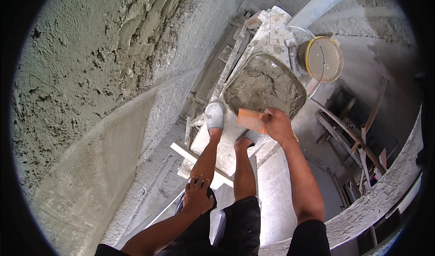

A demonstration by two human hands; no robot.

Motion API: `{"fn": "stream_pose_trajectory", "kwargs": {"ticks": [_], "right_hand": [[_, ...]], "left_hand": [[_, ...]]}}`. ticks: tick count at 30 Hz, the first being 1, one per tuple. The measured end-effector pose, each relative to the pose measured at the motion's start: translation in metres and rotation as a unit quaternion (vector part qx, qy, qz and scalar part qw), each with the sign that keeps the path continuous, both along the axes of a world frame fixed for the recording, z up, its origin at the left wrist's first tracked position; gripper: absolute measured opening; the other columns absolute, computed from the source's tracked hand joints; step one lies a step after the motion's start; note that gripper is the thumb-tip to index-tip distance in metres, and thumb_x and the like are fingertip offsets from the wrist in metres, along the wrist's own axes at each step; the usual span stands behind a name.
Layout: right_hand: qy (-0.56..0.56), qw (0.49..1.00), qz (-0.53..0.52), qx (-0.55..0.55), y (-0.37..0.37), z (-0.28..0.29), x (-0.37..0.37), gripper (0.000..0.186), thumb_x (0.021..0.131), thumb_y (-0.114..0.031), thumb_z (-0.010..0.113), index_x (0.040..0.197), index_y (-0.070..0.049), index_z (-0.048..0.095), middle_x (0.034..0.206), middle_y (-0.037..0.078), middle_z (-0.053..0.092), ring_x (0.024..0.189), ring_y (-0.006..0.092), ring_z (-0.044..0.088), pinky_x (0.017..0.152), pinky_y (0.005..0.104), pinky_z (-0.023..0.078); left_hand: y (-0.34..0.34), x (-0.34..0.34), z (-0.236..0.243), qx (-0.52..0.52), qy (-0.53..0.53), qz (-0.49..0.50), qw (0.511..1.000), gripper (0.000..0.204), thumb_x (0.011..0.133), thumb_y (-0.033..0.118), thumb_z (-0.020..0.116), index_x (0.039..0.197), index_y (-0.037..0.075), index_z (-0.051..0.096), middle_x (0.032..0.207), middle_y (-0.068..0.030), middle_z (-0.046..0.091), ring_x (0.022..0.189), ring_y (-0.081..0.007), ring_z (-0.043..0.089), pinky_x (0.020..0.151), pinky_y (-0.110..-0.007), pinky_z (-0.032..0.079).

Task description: The person scoops wet cement from a bucket with a trowel and applies it to a vertical wall, smoothing the surface in repeated strokes. The person stands on a wooden plank and works continuously on the same wall section.

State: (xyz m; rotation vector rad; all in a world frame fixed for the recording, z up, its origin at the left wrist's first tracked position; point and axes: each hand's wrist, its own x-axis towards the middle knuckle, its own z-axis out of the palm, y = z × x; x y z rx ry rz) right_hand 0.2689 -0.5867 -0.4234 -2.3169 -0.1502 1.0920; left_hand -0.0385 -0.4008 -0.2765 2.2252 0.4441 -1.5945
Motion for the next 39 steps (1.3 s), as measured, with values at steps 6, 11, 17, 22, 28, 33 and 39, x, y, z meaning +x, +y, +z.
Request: {"fn": "stream_pose_trajectory", "kwargs": {"ticks": [6, 11, 17, 22, 28, 33, 39], "right_hand": [[-0.103, 0.981, -0.161, 0.011, -0.033, 0.054, 0.022, 0.024, 0.098, -0.023, 0.068, 0.094, 0.001, 0.07, 0.086, 0.021, 0.065, 0.079, 0.0388, 0.065, 0.075, 0.0458, 0.051], [-0.383, 0.886, -0.224, -0.133, -0.112, 0.054, 0.089, 0.023, 0.1, -0.021, 0.067, 0.096, 0.001, 0.07, 0.087, 0.02, 0.064, 0.08, 0.0369, 0.064, 0.074, 0.0465, 0.049], [-0.434, 0.859, -0.148, -0.226, -0.174, -0.047, 0.188, 0.031, 0.102, -0.031, 0.062, 0.104, -0.002, 0.073, 0.102, 0.021, 0.069, 0.097, 0.0427, 0.066, 0.087, 0.0492, 0.052], [-0.511, 0.842, -0.117, -0.126, -0.149, -0.05, 0.145, 0.034, 0.102, -0.033, 0.06, 0.12, -0.006, 0.072, 0.113, 0.022, 0.069, 0.106, 0.043, 0.065, 0.093, 0.0487, 0.051], [0.109, 0.919, 0.06, -0.373, -0.095, -0.041, -0.019, 0.06, 0.095, -0.047, 0.07, 0.127, 0.004, 0.064, 0.13, 0.027, 0.066, 0.12, 0.037, 0.066, 0.101, 0.0455, 0.052], [0.303, 0.92, 0.025, -0.246, -0.073, -0.09, -0.021, 0.061, 0.099, -0.045, 0.065, 0.133, 0.004, 0.055, 0.125, 0.028, 0.069, 0.112, 0.0396, 0.07, 0.098, 0.0471, 0.054], [-0.002, 0.936, 0.127, -0.328, -0.066, -0.019, -0.045, 0.04, 0.105, -0.028, 0.05, 0.133, 0.001, 0.056, 0.109, 0.024, 0.074, 0.094, 0.0402, 0.075, 0.081, 0.0479, 0.059]], "left_hand": [[0.001, 0.006, 0.001, -0.011, 0.022, 0.001, 1.0, 0.075, 0.088, 0.041, 0.066, 0.153, 0.008, 0.046, 0.164, -0.0181, 0.035, 0.153, -0.0415, 0.027, 0.125, -0.053, 0.025], [0.003, 0.005, 0.0, -0.013, 0.007, -0.004, 1.0, 0.075, 0.088, 0.04, 0.067, 0.153, 0.008, 0.047, 0.164, -0.0179, 0.036, 0.153, -0.0416, 0.029, 0.124, -0.052, 0.026], [0.008, 0.001, -0.001, -0.012, 0.004, -0.006, 1.0, 0.077, 0.087, 0.041, 0.068, 0.153, 0.008, 0.046, 0.164, -0.018, 0.037, 0.154, -0.04, 0.028, 0.124, -0.051, 0.027], [0.007, 0.004, 0.0, -0.013, 0.006, -0.009, 1.0, 0.078, 0.087, 0.041, 0.067, 0.154, 0.008, 0.046, 0.163, -0.0183, 0.037, 0.154, -0.0403, 0.028, 0.125, -0.051, 0.026], [0.008, 0.008, 0.0, -0.018, 0.008, -0.001, 1.0, 0.078, 0.087, 0.042, 0.067, 0.154, 0.009, 0.045, 0.164, -0.0183, 0.036, 0.153, -0.0409, 0.028, 0.125, -0.051, 0.026], [0.009, 0.003, -0.001, -0.019, -0.004, 0.01, 1.0, 0.076, 0.087, 0.041, 0.068, 0.152, 0.008, 0.047, 0.162, -0.0183, 0.038, 0.152, -0.0422, 0.029, 0.123, -0.053, 0.027], [0.009, -0.002, -0.001, -0.016, -0.019, 0.006, 1.0, 0.074, 0.087, 0.041, 0.068, 0.151, 0.01, 0.048, 0.162, -0.0175, 0.038, 0.152, -0.0406, 0.03, 0.122, -0.053, 0.03]]}}
